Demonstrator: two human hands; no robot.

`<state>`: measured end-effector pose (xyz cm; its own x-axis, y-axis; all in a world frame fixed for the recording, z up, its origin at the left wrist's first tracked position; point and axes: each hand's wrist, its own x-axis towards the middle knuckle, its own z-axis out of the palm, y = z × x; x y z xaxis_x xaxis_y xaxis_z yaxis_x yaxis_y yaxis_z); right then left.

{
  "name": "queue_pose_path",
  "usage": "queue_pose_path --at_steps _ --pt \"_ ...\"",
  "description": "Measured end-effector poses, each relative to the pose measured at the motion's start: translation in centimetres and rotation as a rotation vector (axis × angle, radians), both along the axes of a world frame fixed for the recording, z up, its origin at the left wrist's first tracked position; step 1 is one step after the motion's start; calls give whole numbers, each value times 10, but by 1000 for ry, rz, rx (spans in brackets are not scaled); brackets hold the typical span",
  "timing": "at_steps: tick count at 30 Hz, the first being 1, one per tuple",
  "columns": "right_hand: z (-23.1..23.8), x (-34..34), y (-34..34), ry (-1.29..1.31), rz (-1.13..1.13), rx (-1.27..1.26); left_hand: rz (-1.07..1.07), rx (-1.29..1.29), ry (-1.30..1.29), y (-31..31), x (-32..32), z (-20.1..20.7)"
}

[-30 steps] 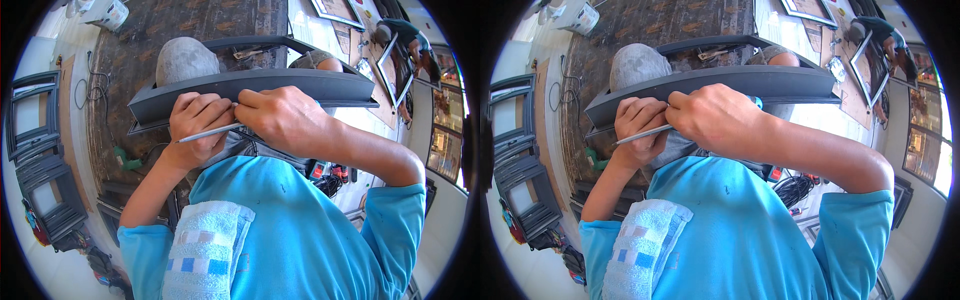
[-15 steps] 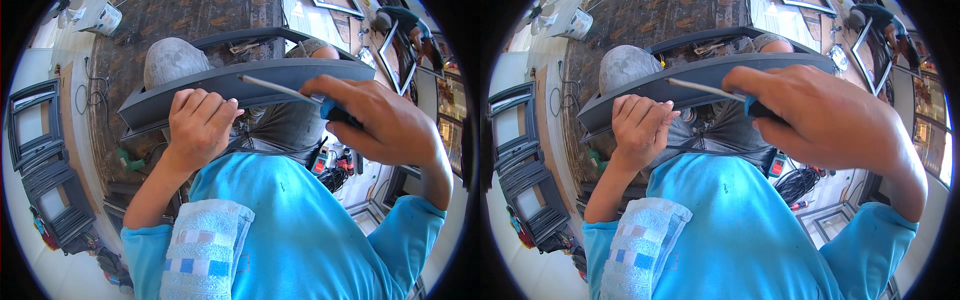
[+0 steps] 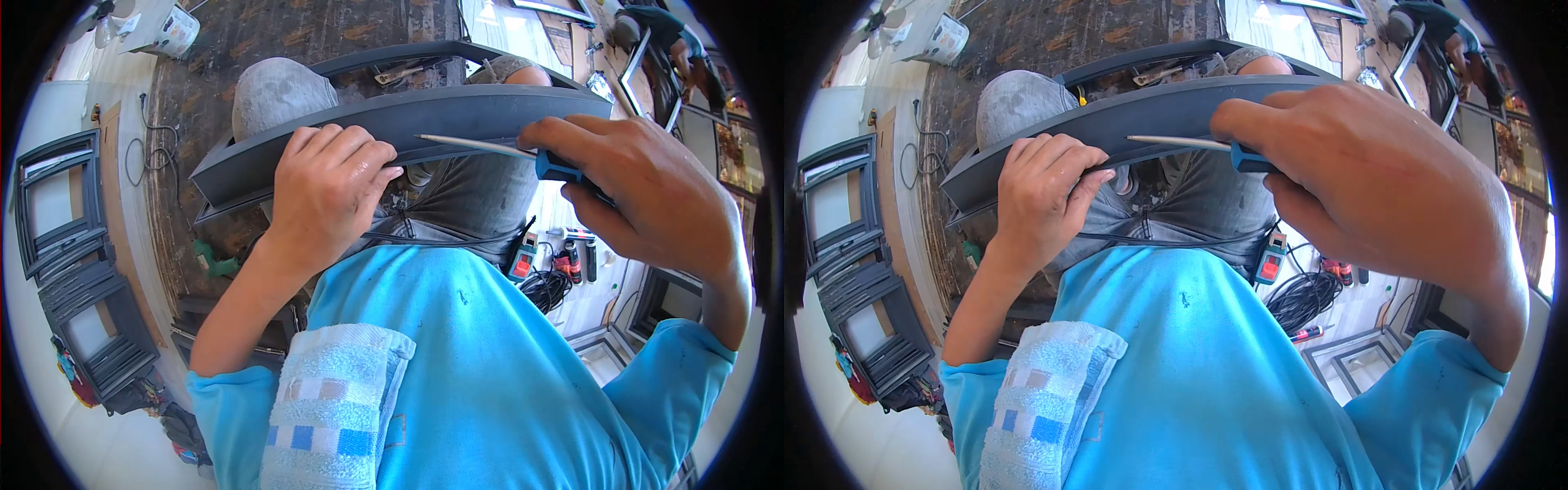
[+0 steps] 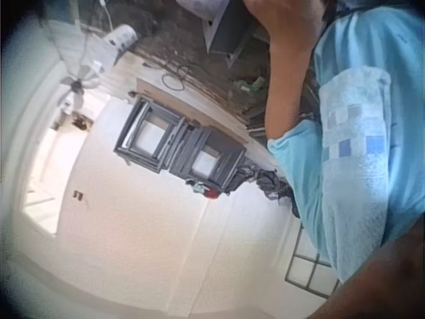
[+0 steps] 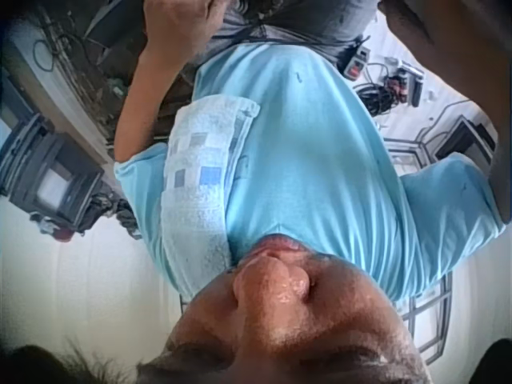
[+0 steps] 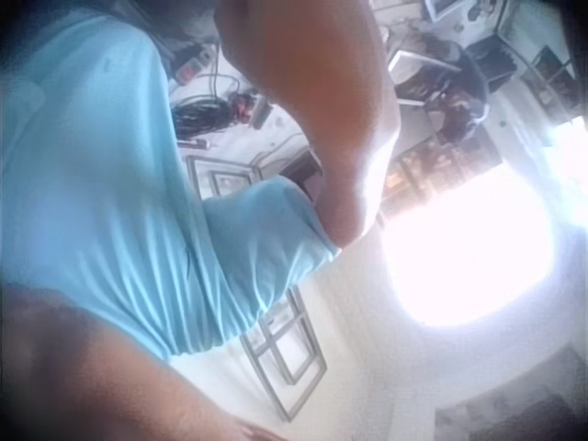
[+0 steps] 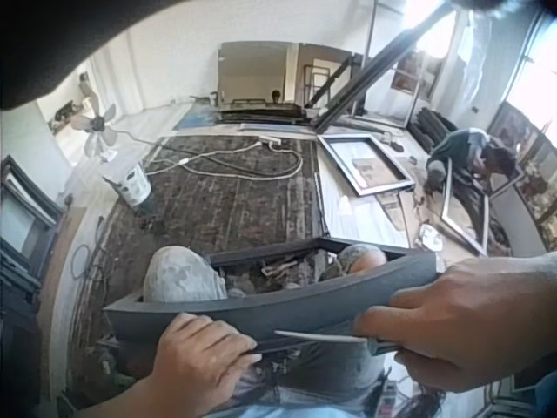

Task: The person installs a rubber seal strip into a metal window frame by hand and presses it into the groove using a screwdriver.

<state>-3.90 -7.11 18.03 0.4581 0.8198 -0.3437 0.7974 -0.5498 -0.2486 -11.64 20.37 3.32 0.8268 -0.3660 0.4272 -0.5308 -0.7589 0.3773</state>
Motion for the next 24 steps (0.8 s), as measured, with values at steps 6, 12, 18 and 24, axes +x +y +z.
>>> queue_pose_path --at_steps 6,12,18,24 --pt "-1 2 4 83 3 78 78 -102 296 42 -20 19" --pt "-5 5 26 84 105 84 177 -458 570 51 -19 25" --pt "-6 9 42 121 117 35 102 -391 555 57 -12 25" --pt "-2 17 50 121 141 14 84 -411 553 59 -10 18"
